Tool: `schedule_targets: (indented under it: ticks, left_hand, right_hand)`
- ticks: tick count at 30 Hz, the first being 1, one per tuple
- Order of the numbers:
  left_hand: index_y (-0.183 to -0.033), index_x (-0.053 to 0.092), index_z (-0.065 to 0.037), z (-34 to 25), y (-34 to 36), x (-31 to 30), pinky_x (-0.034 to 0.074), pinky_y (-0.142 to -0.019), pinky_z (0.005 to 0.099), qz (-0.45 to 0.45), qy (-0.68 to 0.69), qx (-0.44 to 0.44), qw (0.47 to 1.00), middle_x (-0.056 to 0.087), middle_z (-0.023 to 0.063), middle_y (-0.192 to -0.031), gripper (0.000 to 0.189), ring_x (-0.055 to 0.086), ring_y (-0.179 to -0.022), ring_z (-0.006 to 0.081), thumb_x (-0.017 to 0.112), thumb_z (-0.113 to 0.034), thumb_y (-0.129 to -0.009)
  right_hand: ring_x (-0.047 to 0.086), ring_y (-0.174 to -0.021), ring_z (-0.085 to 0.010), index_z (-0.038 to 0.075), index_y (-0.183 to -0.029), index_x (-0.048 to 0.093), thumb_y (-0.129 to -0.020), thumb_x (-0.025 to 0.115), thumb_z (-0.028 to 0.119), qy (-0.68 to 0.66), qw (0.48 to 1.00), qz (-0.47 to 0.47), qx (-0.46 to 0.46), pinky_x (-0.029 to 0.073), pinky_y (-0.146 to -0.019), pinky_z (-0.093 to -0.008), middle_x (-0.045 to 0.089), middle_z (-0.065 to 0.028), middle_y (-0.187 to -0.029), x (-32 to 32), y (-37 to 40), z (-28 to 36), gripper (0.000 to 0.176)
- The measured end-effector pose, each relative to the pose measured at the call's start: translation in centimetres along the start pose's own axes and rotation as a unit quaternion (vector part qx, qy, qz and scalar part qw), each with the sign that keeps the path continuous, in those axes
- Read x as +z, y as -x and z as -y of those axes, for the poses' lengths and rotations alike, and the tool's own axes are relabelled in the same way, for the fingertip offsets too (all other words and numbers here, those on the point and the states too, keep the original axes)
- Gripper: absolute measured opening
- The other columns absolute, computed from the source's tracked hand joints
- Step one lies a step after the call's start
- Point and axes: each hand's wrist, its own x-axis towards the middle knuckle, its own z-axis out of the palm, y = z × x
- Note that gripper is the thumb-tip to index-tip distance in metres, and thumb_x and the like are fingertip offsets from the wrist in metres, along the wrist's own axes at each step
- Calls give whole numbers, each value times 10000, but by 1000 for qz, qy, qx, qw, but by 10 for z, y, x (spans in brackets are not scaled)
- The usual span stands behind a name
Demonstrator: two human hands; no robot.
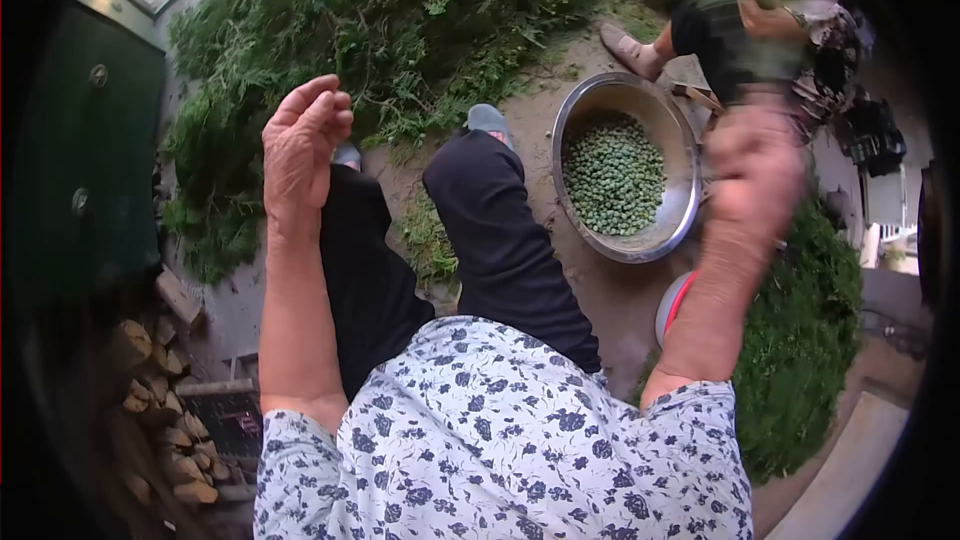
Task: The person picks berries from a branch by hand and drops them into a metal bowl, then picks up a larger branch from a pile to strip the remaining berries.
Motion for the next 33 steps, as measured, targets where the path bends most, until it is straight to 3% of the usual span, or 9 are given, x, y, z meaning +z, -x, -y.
schedule_targets:
  ticks: [1, 5, 9, 14, 22, 24, 27, 29, 33]
  left_hand:
    - [-1063, 579, 6, 1, -2, -2, 481, -630, 226, 13, 33, -4, 999, 625, 60, -844, 207, 592, -697, 111, 574, -74, -873]
    - [-1081, 576, 9, 9, -3, -6, 489, -648, 233, 17, 49, 9, 999, 628, 77, -879, 223, 601, -728, 120, 574, -75, -874]
    - [-1084, 579, 7, 5, 2, -3, 493, -654, 242, 9, 28, 10, 1000, 638, 77, -884, 226, 604, -728, 116, 568, -85, -878]
    - [-1087, 579, 8, 4, 1, -7, 491, -656, 238, 31, 5, -1, 1000, 638, 74, -885, 231, 603, -730, 115, 569, -93, -879]
    - [-1110, 552, 34, 5, -3, -15, 506, -738, 225, 36, 33, -4, 999, 603, 75, -946, 235, 584, -830, 120, 541, -34, -885]
    - [-1113, 549, 36, 4, -3, -20, 505, -738, 226, 31, 24, -4, 999, 601, 76, -949, 237, 582, -833, 121, 539, -33, -886]
    - [-1075, 577, 21, 0, -2, -7, 493, -696, 236, -4, -2, 15, 1000, 603, 64, -885, 214, 574, -761, 120, 564, -63, -879]
    - [-1091, 573, 17, 3, -3, -5, 490, -688, 234, -18, -26, 14, 999, 603, 60, -890, 225, 572, -749, 114, 554, -78, -887]
    - [-1081, 590, -30, 13, 2, 17, 450, -638, 202, 22, -262, 10, 965, 603, 16, -834, 212, 552, -705, 77, 551, -92, -882]
  right_hand:
    - [481, -609, -99, -25, -792, 545, -766, 456, -34, 161, 970, -125, -133, 394, -500, -185, 527, -55, -760, -10, -12, 50, 94]
    - [522, -749, -226, 48, -859, 520, -947, 409, 219, -392, 807, -88, -433, 388, -794, -428, 521, -80, -734, -81, -14, 153, 223]
    - [577, -915, -161, 145, -1018, 562, -899, 527, 214, -128, 755, -126, -630, 363, -947, -371, 630, 36, -912, -27, 41, 159, 142]
    - [475, -912, -274, -40, -878, 505, -912, 456, 65, -457, 808, -34, -369, 273, -1002, -512, 468, -122, -849, -54, 24, 147, 121]
    - [511, -797, -239, -101, -854, 532, -861, 446, 137, -269, 761, -201, -555, 354, -914, -477, 539, -132, -784, 4, 32, 135, 253]
    - [513, -815, -259, -67, -817, 535, -920, 398, 190, -433, 804, -254, -320, 288, -986, -562, 541, -130, -829, -28, 31, 114, 309]
    - [435, -656, -147, 28, -871, 536, -892, 444, 87, -436, 877, -119, -161, 398, -713, -355, 473, -19, -686, -44, 15, 69, 111]
    - [353, -561, -108, 55, -660, 430, -841, 402, 14, -622, 764, -151, 73, 337, -551, -246, 346, 0, -589, -6, -3, 56, 188]
    - [336, -527, -86, 88, -662, 437, -816, 455, 7, -306, 929, 159, 137, 323, -520, -234, 362, 6, -599, 140, 9, 43, 175]
